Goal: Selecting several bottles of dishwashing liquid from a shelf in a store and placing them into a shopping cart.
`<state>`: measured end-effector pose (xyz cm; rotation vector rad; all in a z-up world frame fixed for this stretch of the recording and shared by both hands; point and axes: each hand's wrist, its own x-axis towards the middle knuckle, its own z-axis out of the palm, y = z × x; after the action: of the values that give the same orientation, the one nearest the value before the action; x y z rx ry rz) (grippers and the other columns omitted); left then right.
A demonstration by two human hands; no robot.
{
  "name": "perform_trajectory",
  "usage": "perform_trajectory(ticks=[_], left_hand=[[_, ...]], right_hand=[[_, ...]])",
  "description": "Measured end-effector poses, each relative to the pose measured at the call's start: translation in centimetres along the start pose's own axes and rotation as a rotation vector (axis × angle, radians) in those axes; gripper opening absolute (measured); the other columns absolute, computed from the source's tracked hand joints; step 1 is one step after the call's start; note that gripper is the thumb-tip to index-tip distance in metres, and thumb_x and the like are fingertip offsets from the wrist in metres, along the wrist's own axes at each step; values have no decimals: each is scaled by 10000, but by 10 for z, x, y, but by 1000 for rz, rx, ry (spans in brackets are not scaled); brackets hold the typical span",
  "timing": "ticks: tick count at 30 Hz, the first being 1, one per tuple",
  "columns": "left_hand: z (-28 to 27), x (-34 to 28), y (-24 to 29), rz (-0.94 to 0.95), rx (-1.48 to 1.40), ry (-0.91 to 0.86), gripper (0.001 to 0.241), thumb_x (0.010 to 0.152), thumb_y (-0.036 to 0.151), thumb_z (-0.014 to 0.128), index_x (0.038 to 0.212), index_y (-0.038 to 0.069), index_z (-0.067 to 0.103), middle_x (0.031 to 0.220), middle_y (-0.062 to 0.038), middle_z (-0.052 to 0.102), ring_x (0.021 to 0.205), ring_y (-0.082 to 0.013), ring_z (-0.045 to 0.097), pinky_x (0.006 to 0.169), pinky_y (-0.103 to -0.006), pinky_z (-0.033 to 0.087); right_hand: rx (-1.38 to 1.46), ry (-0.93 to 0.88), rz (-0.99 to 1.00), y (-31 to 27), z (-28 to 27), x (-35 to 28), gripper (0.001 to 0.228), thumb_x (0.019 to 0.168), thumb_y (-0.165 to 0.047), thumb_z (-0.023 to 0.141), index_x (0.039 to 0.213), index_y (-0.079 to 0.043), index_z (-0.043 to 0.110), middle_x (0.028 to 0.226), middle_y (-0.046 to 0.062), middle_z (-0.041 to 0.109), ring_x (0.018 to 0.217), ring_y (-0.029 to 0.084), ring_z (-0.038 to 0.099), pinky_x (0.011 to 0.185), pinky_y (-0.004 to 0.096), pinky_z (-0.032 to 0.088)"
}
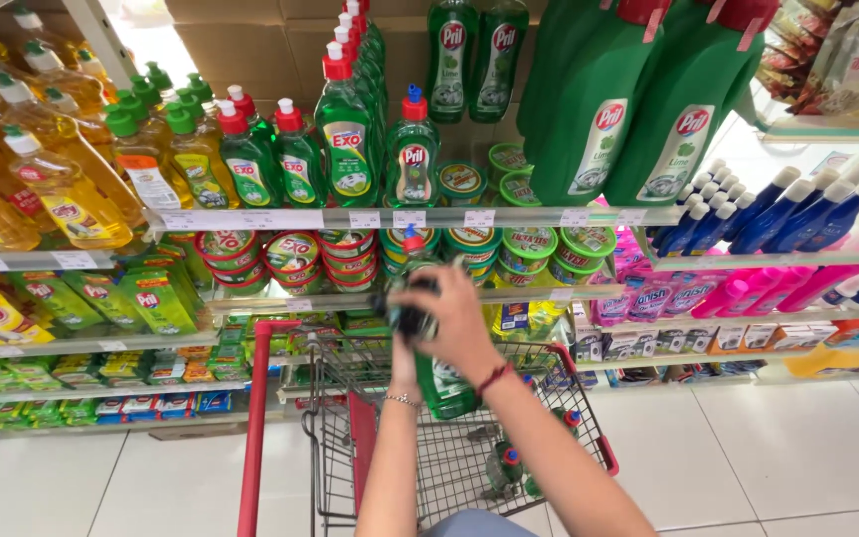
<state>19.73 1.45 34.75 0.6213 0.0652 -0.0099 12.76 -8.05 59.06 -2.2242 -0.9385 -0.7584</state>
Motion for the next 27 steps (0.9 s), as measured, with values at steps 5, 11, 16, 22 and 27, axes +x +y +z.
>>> perform_trajectory(ticks=[5, 11, 16, 22, 27], left_hand=[[67, -64, 44, -342, 104, -215, 741, 979, 679, 501, 1373, 59, 593, 1121, -124, 716, 924, -242, 713, 820, -409, 601], [84, -88, 68, -465, -40, -580, 882, 956, 767, 436, 1374, 3, 575, 1055, -240, 719, 877, -352, 745, 814, -459, 624], [43, -54, 35, -310, -77, -249, 824, 999, 733, 319, 1437, 60, 505, 1299, -140, 648, 1134, -297, 663, 955, -435, 545], [63, -47, 46, 0, 54, -136, 605, 1042, 473, 349, 1583, 214, 271, 1564, -35, 451, 1426, -211, 458, 1199, -396, 358], [100, -69, 88, 311, 721, -228, 616, 1084, 391, 434, 1644, 223, 240, 1700, -45, 266, 1550, -210, 204, 1226, -374, 180]], right_hand=[[55, 317, 164, 59, 4, 32, 439, 743, -199, 920, 1142, -157, 742, 1341, 154, 601, 1227, 327, 591, 1070, 420, 475], [830, 330, 850, 94, 21, 13, 377, 797, -215, 893, 1083, -7, 763, 1088, 131, 793, 951, 219, 744, 871, 343, 589], [571, 369, 481, 51, 28, -27, 437, 763, -169, 904, 1131, -44, 704, 1228, 161, 719, 1134, 240, 669, 990, 371, 531], [321, 227, 342, 9, 28, -50, 596, 696, -217, 939, 1172, -15, 642, 1259, 159, 685, 1181, 235, 653, 1024, 372, 511], [528, 404, 597, 56, 41, -72, 739, 665, -231, 930, 1248, -3, 537, 1117, 75, 706, 990, 168, 681, 885, 310, 552]])
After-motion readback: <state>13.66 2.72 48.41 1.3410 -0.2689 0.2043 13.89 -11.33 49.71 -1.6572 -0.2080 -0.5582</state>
